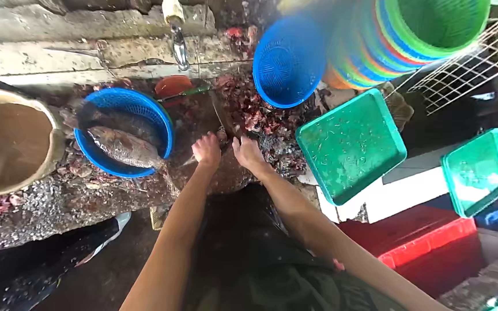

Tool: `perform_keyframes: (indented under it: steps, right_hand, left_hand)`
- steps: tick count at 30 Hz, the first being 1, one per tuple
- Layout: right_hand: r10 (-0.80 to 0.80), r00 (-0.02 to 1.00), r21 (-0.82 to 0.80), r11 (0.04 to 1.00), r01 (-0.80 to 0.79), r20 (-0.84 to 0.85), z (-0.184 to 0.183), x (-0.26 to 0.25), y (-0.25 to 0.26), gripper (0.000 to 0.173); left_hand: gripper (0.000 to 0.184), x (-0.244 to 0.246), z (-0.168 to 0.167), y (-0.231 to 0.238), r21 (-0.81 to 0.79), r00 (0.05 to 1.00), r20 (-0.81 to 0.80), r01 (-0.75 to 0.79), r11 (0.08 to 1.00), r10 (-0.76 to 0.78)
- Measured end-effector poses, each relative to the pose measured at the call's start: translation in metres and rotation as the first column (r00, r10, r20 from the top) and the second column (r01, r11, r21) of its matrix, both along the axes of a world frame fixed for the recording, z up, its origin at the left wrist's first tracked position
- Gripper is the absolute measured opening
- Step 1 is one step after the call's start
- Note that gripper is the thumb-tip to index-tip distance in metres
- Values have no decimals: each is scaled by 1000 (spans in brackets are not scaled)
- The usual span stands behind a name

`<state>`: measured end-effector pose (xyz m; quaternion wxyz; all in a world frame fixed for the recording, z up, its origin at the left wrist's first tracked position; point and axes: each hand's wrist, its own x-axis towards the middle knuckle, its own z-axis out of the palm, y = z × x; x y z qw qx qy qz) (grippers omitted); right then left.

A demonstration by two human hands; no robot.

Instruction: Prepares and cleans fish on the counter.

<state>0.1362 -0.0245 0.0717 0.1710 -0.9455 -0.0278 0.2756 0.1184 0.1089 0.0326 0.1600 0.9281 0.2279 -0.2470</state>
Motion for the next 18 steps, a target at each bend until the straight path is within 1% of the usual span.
perform_keyframes:
  steps: [3,5,6,7,8,9,10,11,12,13,14,16,18]
  right_hand:
    - [-72,967,141,989,38,245,18,3,-12,52]
    - [-145,868,315,949,-13,474,25,6,-11,45]
    - [-179,811,372,927,-51,556,22,7,-9,42]
    - [-198,775,397,915,-74,600,15,6,-6,42]
    - [-178,778,372,925,-76,602,3,3,-4,43]
    - [-121,841,297,954,-49,526,-11,-4,-3,45]
    - [-58,934,184,983,-9,353,-23,-12,-2,47]
    - [-19,985,71,997,6,174,-31,-17,0,49]
    - [9,998,-15,1000,-9,58,-32,-19,1,51]
    - [30,1000,-63,998,-30,2,-22,-14,7,52]
    - [45,999,-87,995,-47,-25,-10,-4,11,53]
    - [45,999,-61,997,-44,13,3,-15,-1,54]
    - [16,981,18,1000,-20,192,13,-10,-5,51]
  left_hand:
    - [45,7,0,2,32,1000,9,14,999,-14]
    - [47,5,-1,0,40,1000,16,19,999,-20]
    - [48,4,-2,-1,48,1000,16,19,999,-20]
    - [48,3,-4,-2,54,1000,14,17,998,-18]
    - [49,3,-5,-2,57,1000,11,14,998,-15]
    - [49,3,-6,-3,56,1000,13,9,998,-9]
    - [49,1,-6,-3,52,1000,16,6,999,-6]
    - [51,-1,-7,-3,52,1000,13,10,999,-10]
    - [51,-3,-7,-4,48,1000,18,12,999,-13]
    - [49,-1,-6,-2,39,1000,27,9,999,-10]
    - [49,4,-5,0,33,999,31,4,999,-5]
    - [49,-7,-8,-5,23,1000,6,24,999,-24]
    - [48,-3,-8,-4,36,1000,20,22,999,-23]
